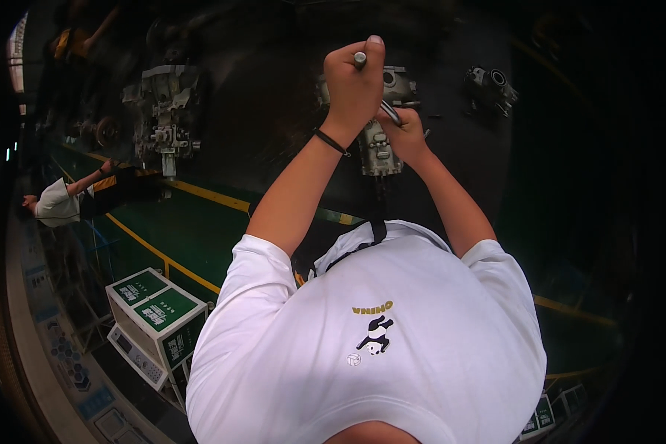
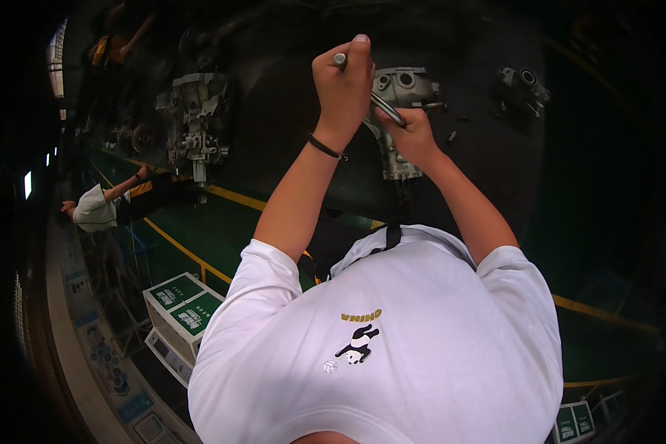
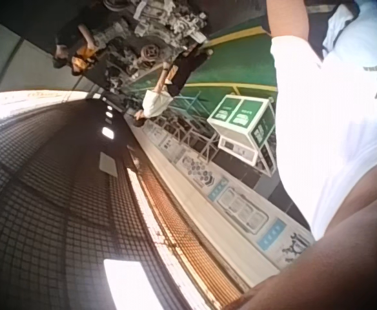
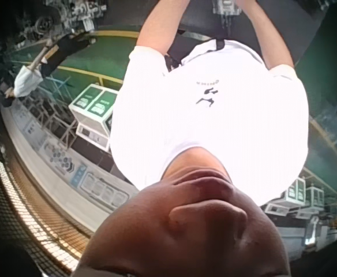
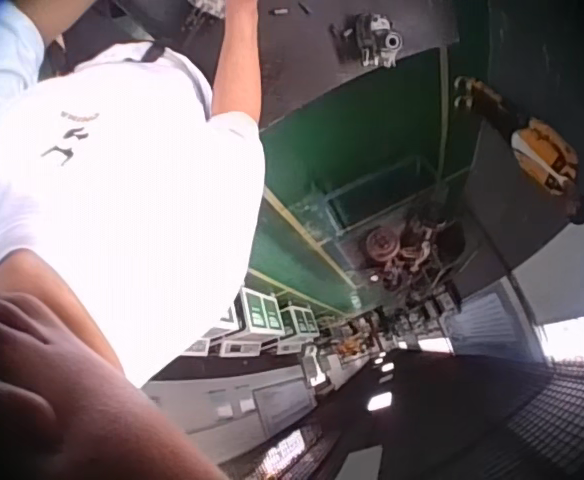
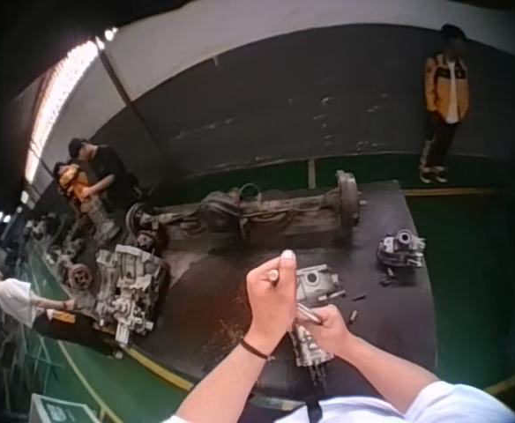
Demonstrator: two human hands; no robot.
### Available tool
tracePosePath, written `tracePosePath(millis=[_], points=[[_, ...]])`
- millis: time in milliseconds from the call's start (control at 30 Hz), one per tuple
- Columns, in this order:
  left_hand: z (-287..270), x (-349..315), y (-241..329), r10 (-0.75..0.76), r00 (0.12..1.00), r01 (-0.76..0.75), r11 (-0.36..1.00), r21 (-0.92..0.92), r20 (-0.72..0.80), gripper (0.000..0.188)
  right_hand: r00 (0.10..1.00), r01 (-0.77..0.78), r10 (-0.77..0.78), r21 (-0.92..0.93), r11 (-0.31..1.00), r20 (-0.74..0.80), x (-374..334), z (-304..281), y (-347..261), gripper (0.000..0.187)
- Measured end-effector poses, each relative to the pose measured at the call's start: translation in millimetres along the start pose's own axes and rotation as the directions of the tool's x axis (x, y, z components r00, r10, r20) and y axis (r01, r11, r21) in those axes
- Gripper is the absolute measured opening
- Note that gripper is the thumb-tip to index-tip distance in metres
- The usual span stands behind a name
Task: Manually assembling or inspecting mechanical engine/transmission components using a specialized wrench.
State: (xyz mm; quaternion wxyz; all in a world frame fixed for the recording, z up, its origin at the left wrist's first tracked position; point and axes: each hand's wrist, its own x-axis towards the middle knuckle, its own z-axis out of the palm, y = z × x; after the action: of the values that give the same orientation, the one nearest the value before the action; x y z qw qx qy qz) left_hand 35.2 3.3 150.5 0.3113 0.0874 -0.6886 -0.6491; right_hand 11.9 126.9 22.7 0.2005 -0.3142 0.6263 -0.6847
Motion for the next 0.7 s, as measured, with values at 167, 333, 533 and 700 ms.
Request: tracePosePath(millis=[167, 333, 533, 700], points=[[22, 11, -3, -0.003, 0.995, 0.000, 1.000, 0.030, 0.099, 0.049, 0.995, -0.096, 0.091, 0.175, 0.980, 0.036, -6, -6, 12, 0.044], [46, -19, 5, 0.091, 0.973, -0.123, 0.982, 0.145, 0.213, 0.052, 0.997, -0.066, 0.070, 0.193, 0.979, -0.017, -34, 20, 29, 0.027], [39, -120, 9, 0.124, 0.771, -0.367, 0.888, 0.277, 0.624, 0.031, 0.931, 0.285, -0.265, -0.045, 0.958, 0.253, -36, 72, 1, 0.049], [-5, -159, 10, 0.255, 0.867, -0.341, 0.930, 0.138, 0.427, 0.029, 0.817, 0.434, -0.278, -0.223, 0.873, 0.505, -23, 95, 3, 0.041]])
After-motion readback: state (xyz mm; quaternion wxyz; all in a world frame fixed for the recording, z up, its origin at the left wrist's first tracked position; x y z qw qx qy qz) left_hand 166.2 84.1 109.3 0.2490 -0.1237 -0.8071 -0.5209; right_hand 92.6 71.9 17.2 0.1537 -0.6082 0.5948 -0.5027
